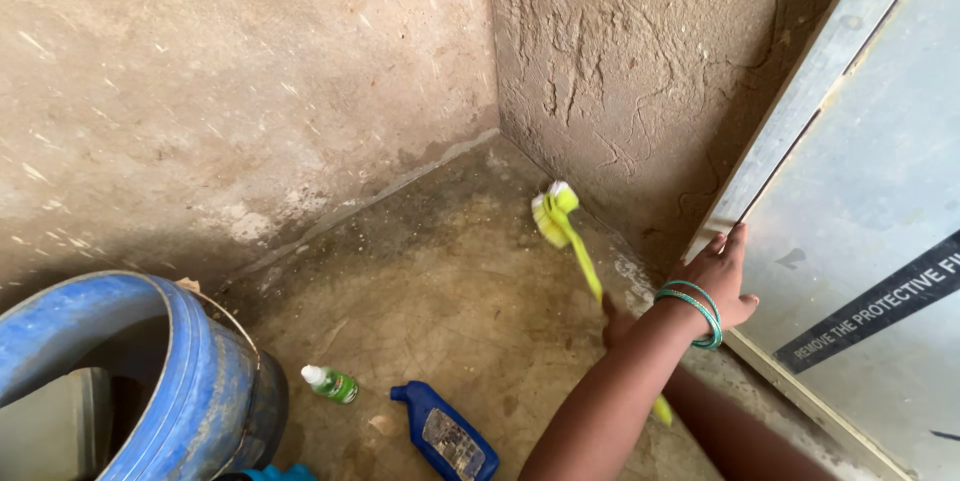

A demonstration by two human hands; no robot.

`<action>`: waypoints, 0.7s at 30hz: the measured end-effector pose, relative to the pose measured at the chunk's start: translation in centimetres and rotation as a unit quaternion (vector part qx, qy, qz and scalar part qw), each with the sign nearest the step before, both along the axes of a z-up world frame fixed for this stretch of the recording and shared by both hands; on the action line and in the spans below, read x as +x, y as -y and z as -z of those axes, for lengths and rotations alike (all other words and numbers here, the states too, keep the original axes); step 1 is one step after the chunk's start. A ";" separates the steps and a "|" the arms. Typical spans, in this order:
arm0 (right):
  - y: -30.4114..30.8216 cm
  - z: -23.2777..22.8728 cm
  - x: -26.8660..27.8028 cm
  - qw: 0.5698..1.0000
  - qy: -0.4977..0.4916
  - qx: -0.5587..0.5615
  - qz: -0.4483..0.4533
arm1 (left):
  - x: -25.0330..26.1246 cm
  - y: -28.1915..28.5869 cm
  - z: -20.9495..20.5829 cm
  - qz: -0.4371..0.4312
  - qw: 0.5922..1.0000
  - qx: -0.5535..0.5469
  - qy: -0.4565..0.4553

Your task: The person scrubs a concrete floor using a yellow brush and cleaning agents. They dip a sponge in a blue bucket, apply liquid from a green bottle, and scrub the floor and wall base repeatedly.

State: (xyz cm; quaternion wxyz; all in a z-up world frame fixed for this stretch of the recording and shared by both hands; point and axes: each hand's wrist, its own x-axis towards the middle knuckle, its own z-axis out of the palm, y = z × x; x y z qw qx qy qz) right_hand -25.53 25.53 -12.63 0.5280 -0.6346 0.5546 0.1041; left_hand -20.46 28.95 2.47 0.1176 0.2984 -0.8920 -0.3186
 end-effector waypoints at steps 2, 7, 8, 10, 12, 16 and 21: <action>-0.7 -0.7 0.7 0.998 0.025 0.033 -0.042 | -0.4 0.1 0.3 -0.009 0.999 -0.026 -0.024; 0.6 -1.8 -1.0 0.999 0.024 0.005 -0.034 | -0.8 0.0 -0.7 -0.029 0.999 0.004 -0.045; 1.1 -1.9 -1.6 1.000 0.017 -0.008 -0.019 | -1.0 -0.3 -1.1 -0.032 0.998 0.004 -0.050; 1.5 -1.5 -2.4 1.000 -0.002 -0.023 0.004 | -0.7 -0.7 -1.5 -0.034 0.998 0.009 -0.051; 1.4 -1.0 -2.7 1.000 -0.016 -0.013 0.008 | -0.4 -0.7 -1.1 -0.032 0.998 0.019 -0.045; 0.9 -0.6 -1.6 0.999 -0.016 0.037 -0.029 | -1.3 0.9 1.7 -0.002 0.999 -0.032 -0.034; 0.9 0.6 -0.5 0.997 0.007 0.051 -0.060 | -1.9 2.5 4.5 0.031 0.999 -0.037 0.004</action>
